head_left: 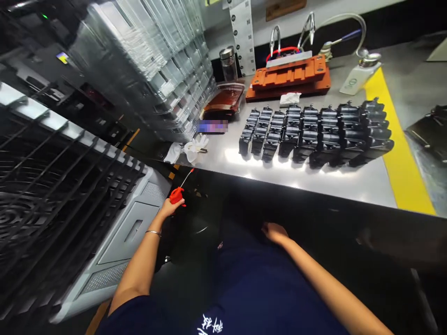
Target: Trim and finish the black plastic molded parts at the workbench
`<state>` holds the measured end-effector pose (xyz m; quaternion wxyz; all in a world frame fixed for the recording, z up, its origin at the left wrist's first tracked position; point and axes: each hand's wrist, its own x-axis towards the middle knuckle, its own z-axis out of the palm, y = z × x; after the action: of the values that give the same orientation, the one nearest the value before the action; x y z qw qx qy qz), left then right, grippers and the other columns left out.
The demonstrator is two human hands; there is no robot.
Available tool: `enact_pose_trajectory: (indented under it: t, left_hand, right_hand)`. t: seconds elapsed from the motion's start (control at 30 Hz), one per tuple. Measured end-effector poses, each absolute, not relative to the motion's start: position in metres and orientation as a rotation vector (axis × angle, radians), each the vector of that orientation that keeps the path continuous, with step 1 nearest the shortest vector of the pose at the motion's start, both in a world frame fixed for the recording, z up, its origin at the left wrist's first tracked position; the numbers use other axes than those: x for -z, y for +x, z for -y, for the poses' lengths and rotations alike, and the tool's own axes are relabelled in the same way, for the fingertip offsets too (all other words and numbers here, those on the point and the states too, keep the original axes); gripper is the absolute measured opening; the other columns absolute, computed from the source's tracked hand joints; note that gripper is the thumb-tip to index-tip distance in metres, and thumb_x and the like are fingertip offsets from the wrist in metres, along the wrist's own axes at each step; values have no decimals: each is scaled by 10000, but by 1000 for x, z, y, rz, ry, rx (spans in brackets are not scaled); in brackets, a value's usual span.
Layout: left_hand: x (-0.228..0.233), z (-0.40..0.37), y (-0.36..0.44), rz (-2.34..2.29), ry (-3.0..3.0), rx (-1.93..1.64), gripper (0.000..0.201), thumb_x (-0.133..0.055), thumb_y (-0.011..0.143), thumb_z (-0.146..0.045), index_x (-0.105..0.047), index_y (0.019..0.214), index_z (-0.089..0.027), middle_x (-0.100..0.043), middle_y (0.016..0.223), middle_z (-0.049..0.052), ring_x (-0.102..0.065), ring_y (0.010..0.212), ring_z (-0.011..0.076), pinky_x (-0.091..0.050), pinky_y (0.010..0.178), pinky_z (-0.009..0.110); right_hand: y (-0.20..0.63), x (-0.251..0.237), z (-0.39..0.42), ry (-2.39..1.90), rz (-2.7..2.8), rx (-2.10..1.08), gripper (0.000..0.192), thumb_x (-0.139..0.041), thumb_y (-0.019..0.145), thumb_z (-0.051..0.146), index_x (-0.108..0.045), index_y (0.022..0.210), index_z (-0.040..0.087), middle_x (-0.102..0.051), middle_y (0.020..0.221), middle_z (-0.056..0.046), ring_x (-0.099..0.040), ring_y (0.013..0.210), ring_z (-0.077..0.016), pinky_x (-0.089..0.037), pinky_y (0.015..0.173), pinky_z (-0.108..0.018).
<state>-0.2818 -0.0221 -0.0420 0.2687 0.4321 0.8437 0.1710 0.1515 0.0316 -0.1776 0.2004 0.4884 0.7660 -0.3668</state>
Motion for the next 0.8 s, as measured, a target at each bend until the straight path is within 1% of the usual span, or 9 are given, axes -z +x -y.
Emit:
enact_pose_trajectory:
  t: [0.17, 0.23, 0.37, 0.43, 0.5, 0.57, 0.63, 0.73, 0.8]
  left_hand:
    - [11, 27, -317, -2244, 1080, -1014, 445, -815, 544, -447, -662, 807, -122, -685, 764, 65, -663, 785, 226, -556, 779, 371]
    - [-3, 8, -329, -2308, 1021, -1253, 440, -784, 603, -428, -651, 875, -108, -679, 802, 73, -658, 790, 220, -556, 760, 361]
    - [-22, -62, -339, -2485, 952, -1535, 427, -553, 836, -411, -583, 1085, -65, -658, 1013, 126, -642, 931, 205, -533, 834, 326]
    - [-26, -95, -336, -2538, 939, -1559, 397, -507, 871, -394, -579, 1093, -73, -652, 1051, 129, -631, 983, 200, -512, 878, 312]
    - [-25, -117, -328, -2598, 909, -1525, 387, -521, 865, -414, -597, 1052, -84, -652, 1057, 137, -619, 1027, 224, -488, 924, 331]
    - [-21, -126, -318, -2667, 854, -1456, 428, -528, 852, -460, -609, 1015, -72, -638, 1078, 179, -597, 1080, 281, -456, 968, 388]
    - [-15, -125, -310, -2737, 802, -1374, 494, -471, 869, -496, -601, 1019, -44, -607, 1116, 238, -569, 1125, 338, -424, 991, 451]
    - [-6, -116, -302, -2796, 825, -1231, 542, -333, 914, -472, -572, 1054, -6, -595, 1097, 289, -573, 1107, 372, -445, 937, 487]
    - [-2, -110, -296, -2789, 951, -1121, 507, -295, 925, -415, -551, 1079, -6, -619, 1031, 275, -601, 1051, 357, -481, 871, 464]
  right_hand:
    - [151, 179, -32, 1379, -2156, 1015, 287, -425, 928, 269, -683, 1027, 189, -712, 1055, -105, -667, 969, -222, -424, 703, -267]
    - [150, 177, -32, 1377, -2161, 1022, 295, -416, 925, 257, -690, 1008, 187, -717, 1032, -111, -671, 948, -224, -422, 695, -272]
    - [148, 175, -29, 1385, -2173, 1023, 296, -421, 915, 235, -692, 1012, 166, -714, 1030, -132, -676, 935, -231, -431, 697, -276]
    - [149, 174, -26, 1415, -2188, 1025, 287, -433, 909, 228, -690, 1022, 166, -712, 1039, -132, -674, 941, -229, -438, 713, -276]
    - [152, 172, -22, 1470, -2205, 1033, 274, -442, 905, 221, -692, 1011, 184, -715, 1032, -115, -672, 940, -221, -442, 734, -273]
    - [158, 171, -18, 1543, -2219, 1043, 265, -446, 905, 220, -694, 996, 200, -718, 1020, -98, -668, 952, -213, -445, 762, -271]
    - [164, 171, -15, 1616, -2227, 1054, 256, -454, 906, 232, -694, 992, 208, -718, 1013, -89, -662, 973, -210, -447, 793, -269]
    - [174, 170, -15, 1696, -2230, 1073, 251, -463, 902, 233, -692, 997, 196, -716, 1017, -102, -658, 995, -220, -449, 824, -277]
    - [177, 171, -16, 1725, -2224, 1093, 244, -467, 891, 216, -694, 975, 183, -718, 999, -116, -664, 976, -235, -456, 816, -293]
